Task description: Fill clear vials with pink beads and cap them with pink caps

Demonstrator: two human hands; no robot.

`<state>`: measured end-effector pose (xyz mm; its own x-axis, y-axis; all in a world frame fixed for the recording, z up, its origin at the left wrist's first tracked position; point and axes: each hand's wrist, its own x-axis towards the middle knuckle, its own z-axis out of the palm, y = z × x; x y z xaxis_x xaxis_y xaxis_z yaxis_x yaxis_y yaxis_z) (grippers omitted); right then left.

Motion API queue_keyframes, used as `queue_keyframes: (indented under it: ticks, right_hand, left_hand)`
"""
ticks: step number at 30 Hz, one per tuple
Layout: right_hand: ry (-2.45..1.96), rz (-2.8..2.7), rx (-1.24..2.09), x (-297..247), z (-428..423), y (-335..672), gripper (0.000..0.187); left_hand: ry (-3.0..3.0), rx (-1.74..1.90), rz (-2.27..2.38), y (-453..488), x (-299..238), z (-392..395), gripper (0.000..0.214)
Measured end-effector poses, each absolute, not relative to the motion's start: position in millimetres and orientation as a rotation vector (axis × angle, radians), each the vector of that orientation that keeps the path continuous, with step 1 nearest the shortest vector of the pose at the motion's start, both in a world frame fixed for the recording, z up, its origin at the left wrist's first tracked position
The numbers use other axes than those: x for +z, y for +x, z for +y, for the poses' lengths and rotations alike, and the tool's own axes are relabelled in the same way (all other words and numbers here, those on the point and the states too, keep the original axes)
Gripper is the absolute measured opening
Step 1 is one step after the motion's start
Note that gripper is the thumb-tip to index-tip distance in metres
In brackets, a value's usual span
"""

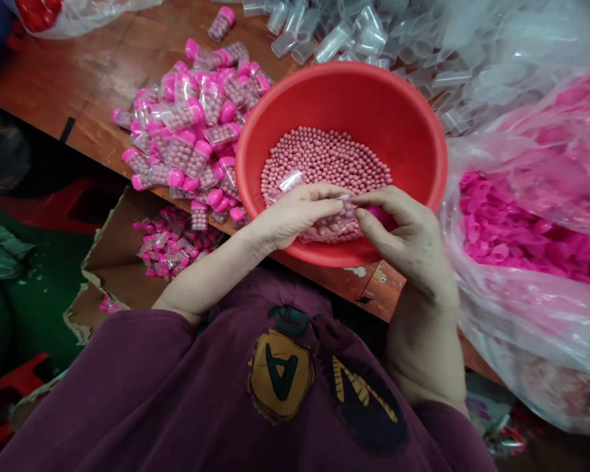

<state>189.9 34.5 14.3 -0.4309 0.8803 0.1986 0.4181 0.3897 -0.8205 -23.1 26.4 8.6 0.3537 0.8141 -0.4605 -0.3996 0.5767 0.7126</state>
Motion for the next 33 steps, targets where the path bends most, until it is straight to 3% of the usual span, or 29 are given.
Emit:
queue_keyframes:
  ticks: [10, 16, 19, 29, 33]
  right_hand:
    - [-1.145, -1.993, 1.229, 15.7, 32.9, 195.2, 0.013]
    - [-1.167, -1.953, 1.070, 11.2, 31.1, 192.9, 0.004]
    - [-1.156, -2.028, 1.020, 11.0, 28.9, 191.6, 0.012]
    - [-1.092, -2.083, 1.209, 16.5, 30.8, 197.6, 0.013]
    - [-1.181, -2.022, 1.110, 10.7, 32.0, 198.6, 0.011]
  left_hand:
    - [0.422, 0.859, 0.855, -23.4, 15.7, 24.3, 0.013]
    - [0.481, 0.865, 0.907, -23.2, 18.0, 24.5, 0.010]
    - [0.488, 0.852, 0.913, -22.9, 17.1, 24.3, 0.006]
    - [0.500, 0.832, 0.896, -23.7, 13.5, 22.5, 0.014]
    - [0.485, 0.947, 0.945, -23.1, 11.6, 23.6, 0.012]
